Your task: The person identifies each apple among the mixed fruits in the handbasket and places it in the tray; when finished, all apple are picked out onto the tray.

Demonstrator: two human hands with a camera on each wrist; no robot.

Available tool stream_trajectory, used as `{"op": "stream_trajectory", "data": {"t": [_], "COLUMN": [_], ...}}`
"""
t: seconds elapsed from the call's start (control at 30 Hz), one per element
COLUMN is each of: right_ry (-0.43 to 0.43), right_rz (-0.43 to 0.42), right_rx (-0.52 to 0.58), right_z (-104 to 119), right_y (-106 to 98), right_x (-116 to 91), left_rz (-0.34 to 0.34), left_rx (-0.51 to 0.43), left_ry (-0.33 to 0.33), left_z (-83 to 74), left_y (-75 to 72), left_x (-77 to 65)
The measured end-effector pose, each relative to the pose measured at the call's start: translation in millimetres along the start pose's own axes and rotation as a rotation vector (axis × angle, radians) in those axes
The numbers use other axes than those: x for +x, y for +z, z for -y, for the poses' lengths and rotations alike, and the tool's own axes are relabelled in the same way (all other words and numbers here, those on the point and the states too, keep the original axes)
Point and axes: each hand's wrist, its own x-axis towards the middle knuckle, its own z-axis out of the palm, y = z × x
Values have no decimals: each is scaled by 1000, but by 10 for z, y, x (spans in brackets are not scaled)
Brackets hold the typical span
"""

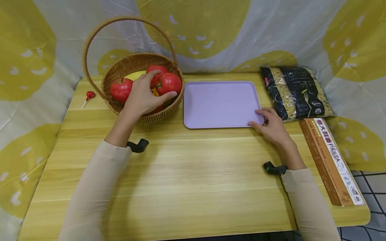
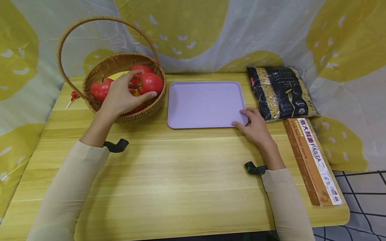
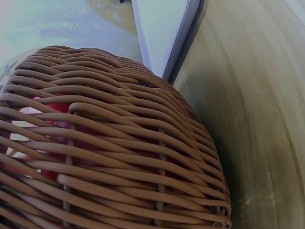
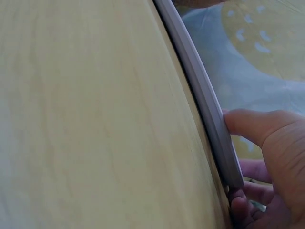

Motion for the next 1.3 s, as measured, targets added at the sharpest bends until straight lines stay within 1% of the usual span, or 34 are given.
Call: {"op": "stream_trajectory", "data": {"t": [0.27,0.43,0.57,0.7,0.87,1.07,1.17,1.3], "right_ry": [14,24,-9,-43,-47,-43,-40,-40], "right_rz": [-39,-83,-141,-193,-213,-209,-206,-206], "right_rx": [32,54,48,53,59,61,65,67], "right_z": [3,-2,-9,-10,-2,-11,-23,-38], "right_y": [58,115,156,185,185,177,177,183], "right_x": [-14,-30,-33,-27,-18,2,2,1], "left_rz": [62,97,134,145,104,67,17,-71], "left_rx": [14,33,35,40,53,37,2,-42], "left_ry": [7,-19,-47,-43,-40,-77,-67,-18], "left_z": [31,3,-33,-56,-59,-81,-96,-124], "left_y": [20,27,34,41,45,38,39,42], "left_x": [59,89,117,135,126,98,79,59]}}
